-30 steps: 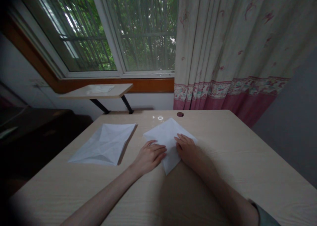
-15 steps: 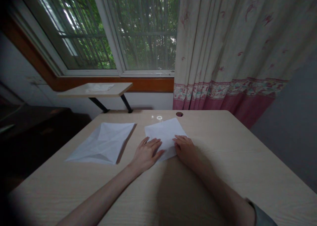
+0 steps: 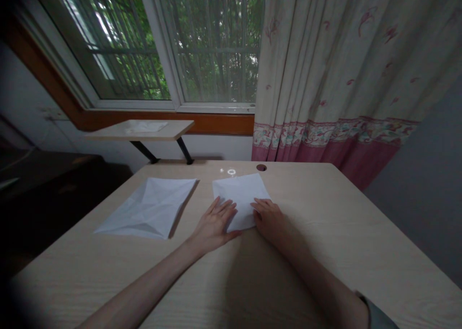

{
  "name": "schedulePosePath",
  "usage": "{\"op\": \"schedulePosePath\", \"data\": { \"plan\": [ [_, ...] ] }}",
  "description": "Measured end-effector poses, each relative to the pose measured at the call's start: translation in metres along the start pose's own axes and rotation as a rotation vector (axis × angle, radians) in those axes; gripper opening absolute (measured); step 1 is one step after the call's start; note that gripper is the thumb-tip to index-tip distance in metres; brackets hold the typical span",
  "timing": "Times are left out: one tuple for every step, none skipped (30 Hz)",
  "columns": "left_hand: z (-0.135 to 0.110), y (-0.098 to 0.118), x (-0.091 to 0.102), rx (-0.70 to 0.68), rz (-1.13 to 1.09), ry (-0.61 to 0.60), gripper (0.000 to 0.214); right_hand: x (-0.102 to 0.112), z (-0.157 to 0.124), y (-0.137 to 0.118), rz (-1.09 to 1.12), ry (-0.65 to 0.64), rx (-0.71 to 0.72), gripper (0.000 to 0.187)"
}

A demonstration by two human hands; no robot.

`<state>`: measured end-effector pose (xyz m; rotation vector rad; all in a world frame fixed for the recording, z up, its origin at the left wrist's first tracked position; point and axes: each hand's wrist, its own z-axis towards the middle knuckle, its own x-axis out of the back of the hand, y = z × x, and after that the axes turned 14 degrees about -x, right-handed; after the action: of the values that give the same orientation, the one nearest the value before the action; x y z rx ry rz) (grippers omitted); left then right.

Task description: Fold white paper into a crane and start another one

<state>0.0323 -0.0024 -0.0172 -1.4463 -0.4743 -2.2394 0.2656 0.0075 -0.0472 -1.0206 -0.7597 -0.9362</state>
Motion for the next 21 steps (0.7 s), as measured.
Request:
{"op": "schedulePosePath", "data": {
  "plan": [
    [0.0004, -0.0001, 0.001, -0.02, -0.014, 0.015, 0.052, 0.0, -0.0002, -0.0006, -0.01, 0.005, -0.002, 0.033],
    [0.0009, -0.0001, 0.0022, -0.037, -0.033, 0.023, 0.047, 0.0001, -0.0003, -0.0014, -0.021, 0.008, -0.003, 0.033],
    [0.0012, 0.0002, 0.0034, -0.049, -0.054, 0.024, 0.043, 0.0004, -0.0004, -0.0022, -0.031, 0.009, -0.004, 0.033],
    [0.0015, 0.0004, 0.0045, -0.057, -0.077, 0.018, 0.039, 0.0007, -0.0005, -0.0031, -0.038, 0.009, -0.005, 0.033],
    [0.0017, 0.0007, 0.0053, -0.063, -0.1, 0.008, 0.035, 0.0013, -0.0005, -0.0039, -0.042, 0.009, -0.007, 0.033],
    [0.0017, 0.0008, 0.0058, -0.068, -0.12, -0.005, 0.032, 0.0019, -0.0004, -0.0045, -0.042, 0.008, -0.008, 0.032],
    [0.0016, 0.0008, 0.0059, -0.073, -0.135, -0.017, 0.029, 0.0025, -0.0003, -0.005, -0.039, 0.004, -0.008, 0.032],
    [0.0013, 0.0007, 0.0057, -0.078, -0.145, -0.028, 0.027, 0.0031, -0.0001, -0.0053, -0.035, 0.002, -0.009, 0.033],
    [0.0009, 0.0003, 0.0051, -0.083, -0.151, -0.037, 0.025, 0.0036, 0.0, -0.0054, -0.031, -0.002, -0.01, 0.033],
    [0.0004, -0.0002, 0.0044, -0.087, -0.155, -0.042, 0.023, 0.0038, 0.0002, -0.0054, -0.028, -0.005, -0.013, 0.033],
    [-0.0001, -0.0008, 0.0035, -0.088, -0.157, -0.045, 0.022, 0.0038, 0.0003, -0.0053, -0.026, -0.005, -0.017, 0.033],
    [-0.0007, -0.0014, 0.0026, -0.087, -0.159, -0.045, 0.022, 0.0036, 0.0003, -0.005, -0.026, -0.006, -0.018, 0.033],
    [-0.0012, -0.0021, 0.0017, -0.083, -0.161, -0.043, 0.023, 0.0031, 0.0003, -0.0047, -0.028, -0.004, -0.018, 0.033],
    [-0.0016, -0.0026, 0.001, -0.076, -0.161, -0.041, 0.024, 0.0025, 0.0002, -0.0044, -0.03, 0.0, -0.018, 0.032],
    [-0.0018, -0.003, 0.0003, -0.072, -0.16, -0.039, 0.025, 0.0019, 0.0001, -0.0041, -0.031, 0.005, -0.016, 0.032],
    [-0.002, -0.0033, -0.0001, -0.07, -0.16, -0.041, 0.025, 0.0013, 0.0, -0.0038, -0.033, 0.011, -0.015, 0.032],
    [-0.002, -0.0034, -0.0004, -0.068, -0.159, -0.043, 0.025, 0.0007, 0.0, -0.0036, -0.034, 0.017, -0.014, 0.032],
    [-0.002, -0.0034, -0.0006, -0.065, -0.158, -0.044, 0.025, 0.0003, 0.0, -0.0033, -0.034, 0.023, -0.014, 0.031],
    [-0.0018, -0.0033, -0.0005, -0.062, -0.156, -0.046, 0.024, 0.0001, 0.0001, -0.0031, -0.033, 0.028, -0.012, 0.031],
    [-0.0016, -0.0031, -0.0004, -0.059, -0.154, -0.05, 0.023, -0.0001, 0.0002, -0.0029, -0.033, 0.03, -0.009, 0.031],
    [-0.0014, -0.0029, 0.0, -0.057, -0.153, -0.052, 0.022, -0.0002, 0.0003, -0.0026, -0.033, 0.031, -0.008, 0.031]
  ]
}}
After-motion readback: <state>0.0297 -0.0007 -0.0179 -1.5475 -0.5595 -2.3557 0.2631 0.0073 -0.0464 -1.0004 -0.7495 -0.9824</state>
